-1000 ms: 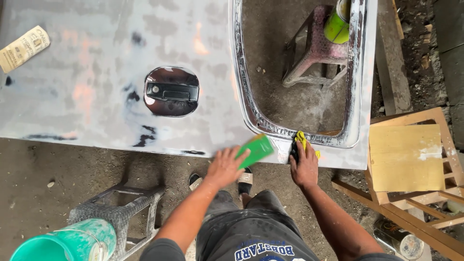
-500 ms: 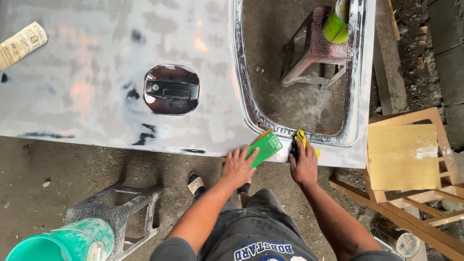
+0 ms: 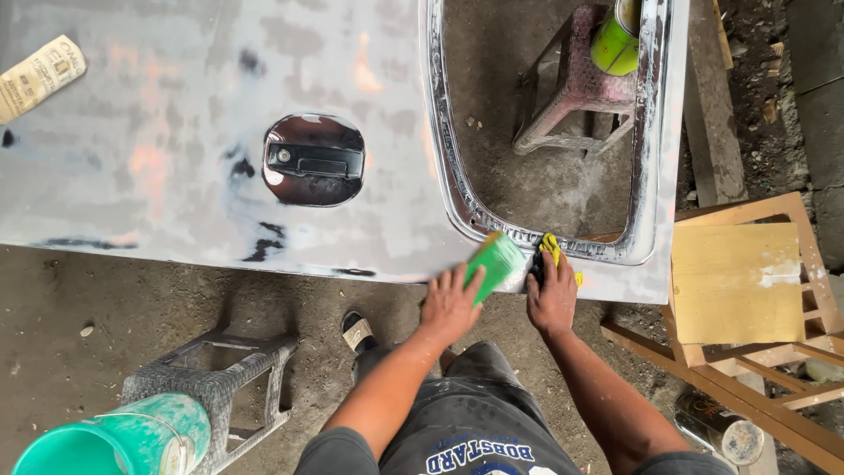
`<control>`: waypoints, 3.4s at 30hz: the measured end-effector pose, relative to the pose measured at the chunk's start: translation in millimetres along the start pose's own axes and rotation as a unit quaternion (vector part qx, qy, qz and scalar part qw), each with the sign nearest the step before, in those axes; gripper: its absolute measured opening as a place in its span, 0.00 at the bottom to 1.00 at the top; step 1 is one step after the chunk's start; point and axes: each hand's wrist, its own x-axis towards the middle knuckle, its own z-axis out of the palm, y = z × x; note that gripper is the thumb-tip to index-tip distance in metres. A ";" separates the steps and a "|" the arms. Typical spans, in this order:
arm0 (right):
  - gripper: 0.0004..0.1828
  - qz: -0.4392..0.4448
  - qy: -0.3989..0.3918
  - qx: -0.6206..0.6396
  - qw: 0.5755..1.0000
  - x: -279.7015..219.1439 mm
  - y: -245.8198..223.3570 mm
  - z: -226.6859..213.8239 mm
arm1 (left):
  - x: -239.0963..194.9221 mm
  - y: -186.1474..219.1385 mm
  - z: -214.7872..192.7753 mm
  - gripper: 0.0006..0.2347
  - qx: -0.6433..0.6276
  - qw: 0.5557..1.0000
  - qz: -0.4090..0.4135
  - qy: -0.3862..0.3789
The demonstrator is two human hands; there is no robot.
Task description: The person sands a car door with a green sanding block and wipes it with a yellow cloth. They repeatedly dip the cloth into a bucket of water and continue sanding and wiping the door surface.
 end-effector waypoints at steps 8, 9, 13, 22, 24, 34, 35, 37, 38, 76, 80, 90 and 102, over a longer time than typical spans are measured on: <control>0.35 0.107 -0.030 -0.007 0.994 12.6 48.9 -17.7 | -24.6 -131.9 -8.7 0.35 0.002 0.988 -0.081 0.130; 0.36 0.107 0.034 -0.004 0.994 11.8 69.4 -6.6 | -31.2 -156.1 -7.2 0.36 -0.016 0.961 -0.209 0.182; 0.35 0.082 0.067 0.000 0.994 11.2 58.1 19.6 | -68.3 -175.3 -19.6 0.34 -0.029 0.911 -0.361 0.196; 0.36 -0.126 0.004 -0.005 0.992 -8.8 -122.5 60.7 | -159.8 -141.4 15.1 0.33 -0.093 0.953 -0.233 0.168; 0.37 -0.169 -0.014 -0.007 0.986 -15.2 -165.9 80.8 | -195.9 -153.5 17.3 0.33 -0.133 0.932 -0.254 0.221; 0.27 -0.375 -0.106 0.072 0.918 -78.8 -383.0 254.6 | -393.6 -273.7 203.1 0.30 -0.416 0.684 -0.456 0.388; 0.23 -0.312 -0.245 0.280 0.874 -86.6 -382.6 310.0 | -409.1 -279.8 204.3 0.26 -0.498 0.605 -0.439 0.439; 0.20 -0.234 -0.393 0.462 0.760 -144.2 -435.1 350.8 | -450.0 -291.9 188.0 0.24 -0.563 0.502 -0.428 0.498; 0.19 -0.240 -0.404 0.432 0.770 -184.8 -470.9 327.5 | -470.5 -297.8 171.6 0.21 -0.644 0.389 -0.419 0.509; 0.37 0.022 -0.630 0.148 0.762 -408.7 -654.8 359.6 | -603.5 -460.1 220.1 0.20 -0.777 0.296 -0.452 0.323; 0.50 -0.049 -0.555 0.158 0.815 -447.8 -628.9 383.8 | -664.1 -480.1 230.3 0.22 -0.774 0.377 -0.465 0.206; 0.48 -0.106 -0.402 0.103 0.904 -524.8 -608.0 361.9 | -704.7 -535.3 237.0 0.27 -0.483 0.764 -0.377 0.203; 0.43 -0.073 -0.437 0.229 0.867 -518.4 -626.2 324.5 | -565.3 -622.5 412.4 0.24 -0.194 0.934 -0.299 0.034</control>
